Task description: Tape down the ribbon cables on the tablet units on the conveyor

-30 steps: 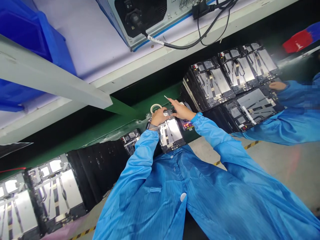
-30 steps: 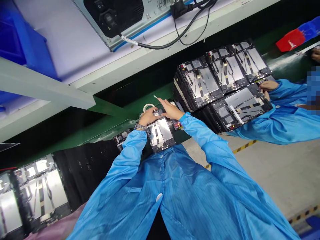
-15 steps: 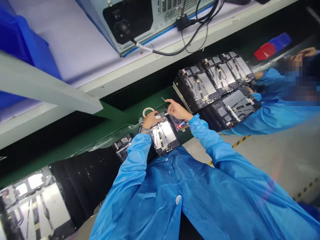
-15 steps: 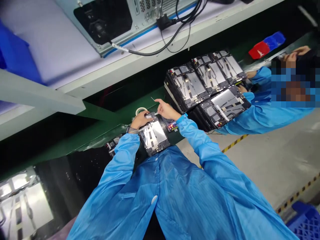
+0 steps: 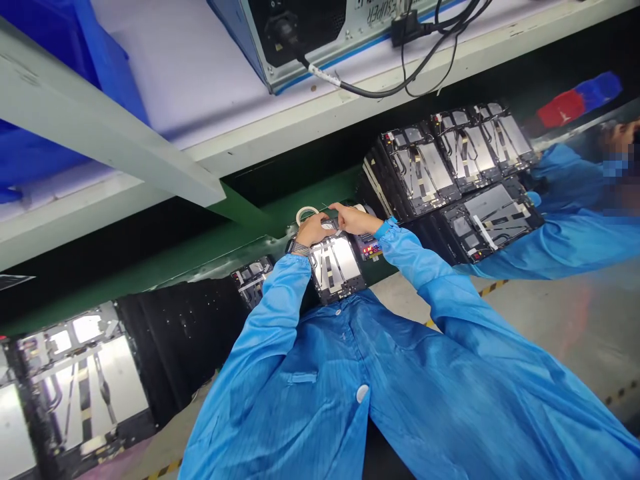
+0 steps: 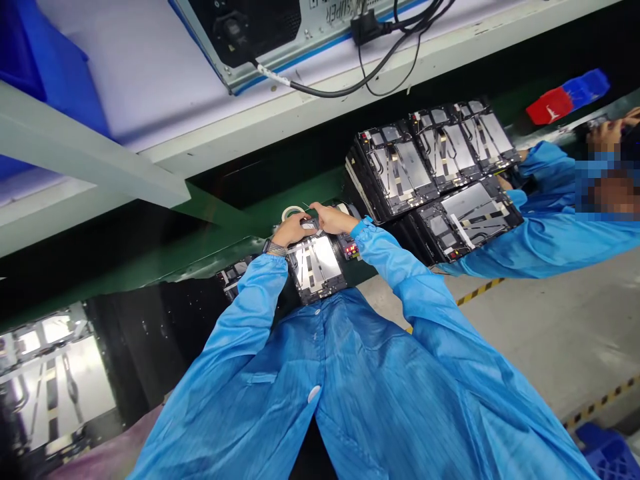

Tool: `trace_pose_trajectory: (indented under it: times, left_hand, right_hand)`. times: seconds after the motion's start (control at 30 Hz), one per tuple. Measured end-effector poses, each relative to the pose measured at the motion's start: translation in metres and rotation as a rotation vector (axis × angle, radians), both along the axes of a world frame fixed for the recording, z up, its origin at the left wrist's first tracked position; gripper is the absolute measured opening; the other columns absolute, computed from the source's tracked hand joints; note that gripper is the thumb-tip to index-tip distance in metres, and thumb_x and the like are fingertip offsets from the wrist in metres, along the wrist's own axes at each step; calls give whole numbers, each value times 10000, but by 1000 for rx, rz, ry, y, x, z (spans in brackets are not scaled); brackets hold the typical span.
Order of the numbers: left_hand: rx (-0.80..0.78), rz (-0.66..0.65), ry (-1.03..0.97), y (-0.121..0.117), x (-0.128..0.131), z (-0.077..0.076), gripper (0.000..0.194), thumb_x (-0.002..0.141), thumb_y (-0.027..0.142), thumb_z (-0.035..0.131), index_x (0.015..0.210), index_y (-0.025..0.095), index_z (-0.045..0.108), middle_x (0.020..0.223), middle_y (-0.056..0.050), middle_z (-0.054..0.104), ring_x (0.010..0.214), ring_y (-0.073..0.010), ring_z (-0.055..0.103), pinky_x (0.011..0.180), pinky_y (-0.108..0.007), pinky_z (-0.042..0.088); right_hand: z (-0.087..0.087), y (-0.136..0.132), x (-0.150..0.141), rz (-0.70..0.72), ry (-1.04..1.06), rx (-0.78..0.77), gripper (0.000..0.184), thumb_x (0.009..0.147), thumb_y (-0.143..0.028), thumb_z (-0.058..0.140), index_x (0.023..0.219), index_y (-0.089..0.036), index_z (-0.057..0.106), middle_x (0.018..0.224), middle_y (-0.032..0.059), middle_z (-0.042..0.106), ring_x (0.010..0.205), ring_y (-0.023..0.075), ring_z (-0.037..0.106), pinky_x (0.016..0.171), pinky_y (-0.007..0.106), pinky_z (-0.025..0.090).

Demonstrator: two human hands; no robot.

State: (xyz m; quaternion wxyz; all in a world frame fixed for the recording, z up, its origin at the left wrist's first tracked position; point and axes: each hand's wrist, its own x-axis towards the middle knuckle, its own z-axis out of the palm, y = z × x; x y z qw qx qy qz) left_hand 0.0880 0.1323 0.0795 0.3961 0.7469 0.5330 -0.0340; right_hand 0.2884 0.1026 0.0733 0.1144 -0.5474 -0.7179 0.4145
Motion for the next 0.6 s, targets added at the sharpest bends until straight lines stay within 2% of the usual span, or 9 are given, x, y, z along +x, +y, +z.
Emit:
trace_pose_trajectory:
  times: [0.27,0.43,0.6]
  left_hand:
    - [-7,2,12,0,2,7,615,811,421,871,1366,223,697,1326,-109,737,1189,-309,698,994,-376,522]
    - [-8,7,-3,0,1,4,622,801,416,872,1370,246,690,1329,-91,736,1200,-304,692,998,-374,521]
    - [-3,13,-8,1,0,-2,640,773,459,889,1350,251,704,1271,-98,751,1151,-319,706,972,-396,526]
  right_hand:
    - [21,2,-6,13,-110,2,817,806,-34,766,1551,-136,446,843,33,763,802,237,720,812,286,505]
    - [38,4,-7,82,-161,-44,803,863,-16,684,1591,-139,369,924,37,775,871,207,725,752,246,489]
    - [43,4,-13,101,-258,-74,776,890,-63,685,1596,-136,370,953,63,781,915,238,747,746,257,484]
